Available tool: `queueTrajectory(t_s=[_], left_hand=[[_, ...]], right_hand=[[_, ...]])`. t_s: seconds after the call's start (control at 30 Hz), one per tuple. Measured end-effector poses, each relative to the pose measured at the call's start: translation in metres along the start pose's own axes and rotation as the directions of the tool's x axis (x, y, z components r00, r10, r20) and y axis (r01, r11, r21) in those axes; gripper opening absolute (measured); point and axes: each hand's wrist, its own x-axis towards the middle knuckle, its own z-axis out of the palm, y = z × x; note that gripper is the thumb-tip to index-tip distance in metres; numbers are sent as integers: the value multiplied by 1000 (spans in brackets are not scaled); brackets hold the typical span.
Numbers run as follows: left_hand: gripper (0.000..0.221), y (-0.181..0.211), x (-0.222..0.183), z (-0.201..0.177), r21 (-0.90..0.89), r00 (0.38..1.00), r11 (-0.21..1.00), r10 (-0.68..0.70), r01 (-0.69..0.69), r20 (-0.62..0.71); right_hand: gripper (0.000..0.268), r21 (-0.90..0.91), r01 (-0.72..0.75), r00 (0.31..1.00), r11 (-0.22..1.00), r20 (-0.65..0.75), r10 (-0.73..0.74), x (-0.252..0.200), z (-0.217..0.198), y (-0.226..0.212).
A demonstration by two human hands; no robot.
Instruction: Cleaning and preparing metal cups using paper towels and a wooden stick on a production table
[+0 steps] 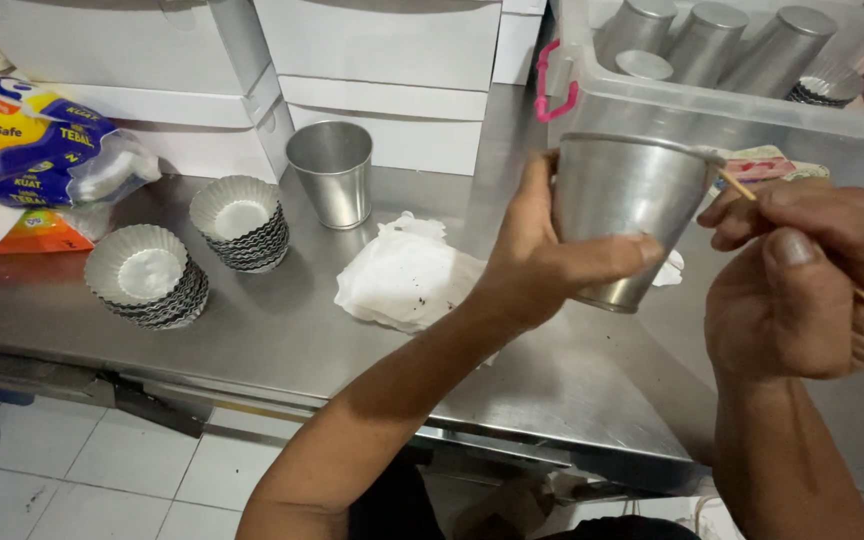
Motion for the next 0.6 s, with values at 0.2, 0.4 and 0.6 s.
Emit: queueTrajectory(t_s=[0.2, 0.4, 0.6], left_hand=[[105, -9, -7, 1, 145, 993, 982, 118, -118, 7], [101, -15, -13, 9, 622, 918, 735, 392, -270, -64], [105, -13, -18, 16, 788, 916, 593, 389, -167, -99]], right_hand=[[18, -16, -52, 998, 999, -33, 52, -6, 5, -4], [14, -50, -70, 998, 996, -8, 70, -10, 11, -8], [11, -250, -67, 994, 966, 69, 87, -10, 21, -21]])
